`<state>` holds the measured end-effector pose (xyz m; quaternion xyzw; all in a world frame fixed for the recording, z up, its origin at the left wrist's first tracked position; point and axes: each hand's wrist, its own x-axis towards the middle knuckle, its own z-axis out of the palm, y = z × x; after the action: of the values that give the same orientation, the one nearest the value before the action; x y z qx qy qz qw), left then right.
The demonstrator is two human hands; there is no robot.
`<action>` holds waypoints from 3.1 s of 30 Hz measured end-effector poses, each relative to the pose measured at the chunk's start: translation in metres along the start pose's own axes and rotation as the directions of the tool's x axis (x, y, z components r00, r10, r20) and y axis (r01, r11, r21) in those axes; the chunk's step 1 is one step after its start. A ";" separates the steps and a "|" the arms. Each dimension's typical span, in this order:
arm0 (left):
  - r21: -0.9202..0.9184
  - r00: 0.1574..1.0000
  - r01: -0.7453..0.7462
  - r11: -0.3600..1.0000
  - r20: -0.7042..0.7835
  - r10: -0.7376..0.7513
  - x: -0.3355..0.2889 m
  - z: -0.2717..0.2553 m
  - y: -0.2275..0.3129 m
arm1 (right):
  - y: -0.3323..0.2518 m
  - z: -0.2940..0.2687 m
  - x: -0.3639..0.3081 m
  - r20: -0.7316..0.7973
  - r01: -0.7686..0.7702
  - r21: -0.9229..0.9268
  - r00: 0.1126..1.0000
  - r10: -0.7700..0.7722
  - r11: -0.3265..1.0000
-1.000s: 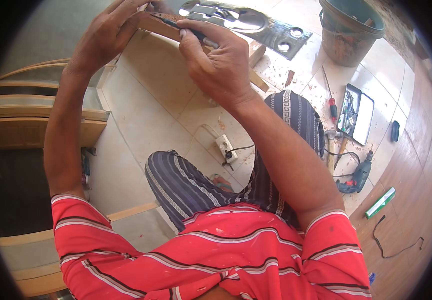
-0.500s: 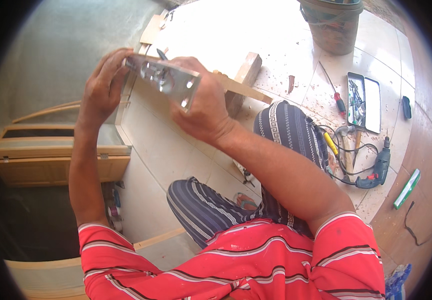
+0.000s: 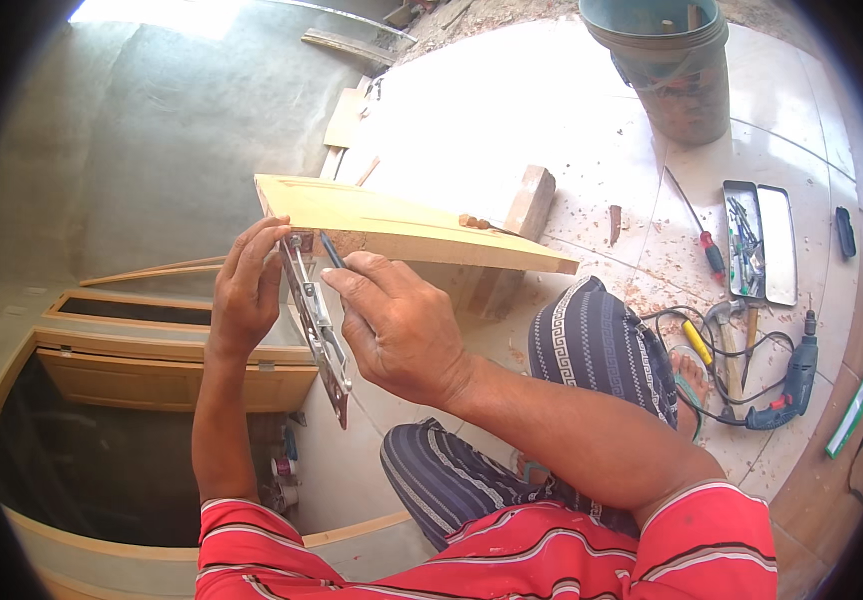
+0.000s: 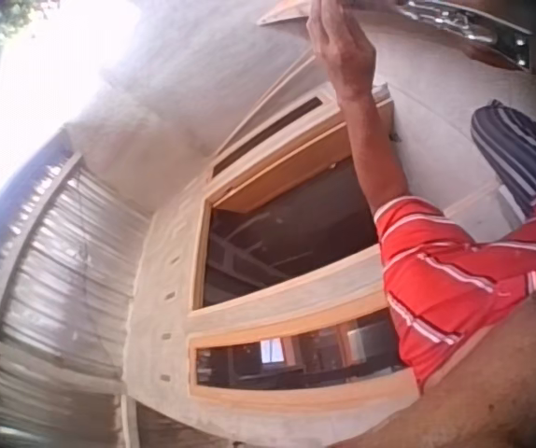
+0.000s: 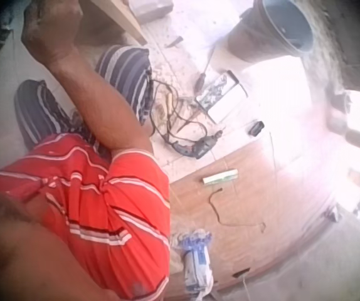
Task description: The person unpacks a metal door hinge and uses a pencil to mark its position on a wooden door. They then use a chisel and hammer to carve out a recess in the wood to fit the hinge, repeatedly striking the chisel to remove wood shavings.
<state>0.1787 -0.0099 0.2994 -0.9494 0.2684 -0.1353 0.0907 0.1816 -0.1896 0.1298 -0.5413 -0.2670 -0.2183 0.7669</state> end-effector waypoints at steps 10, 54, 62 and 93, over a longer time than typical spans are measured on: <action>-0.005 0.999 0.028 1.000 0.016 -0.028 0.003 -0.002 0.004 | 0.004 -0.006 0.005 0.094 -0.050 0.017 0.994 0.048 0.999; -0.008 1.000 0.024 1.000 0.009 -0.024 0.002 0.001 0.002 | 0.002 0.002 -0.005 0.139 0.084 -0.093 0.988 -0.070 0.992; -0.013 1.000 0.027 1.000 -0.015 -0.027 -0.001 0.002 0.005 | -0.001 0.000 -0.003 0.101 0.089 -0.044 0.991 -0.085 0.995; -0.706 0.349 0.682 0.188 0.089 -0.933 -0.256 0.104 0.023 | -0.048 -0.307 -0.069 0.099 -0.741 0.244 0.661 0.744 0.626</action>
<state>-0.0106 0.1181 0.1416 -0.8610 -0.2488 -0.2348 -0.3764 0.1518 -0.4927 0.0358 -0.4950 -0.0426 0.1513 0.8546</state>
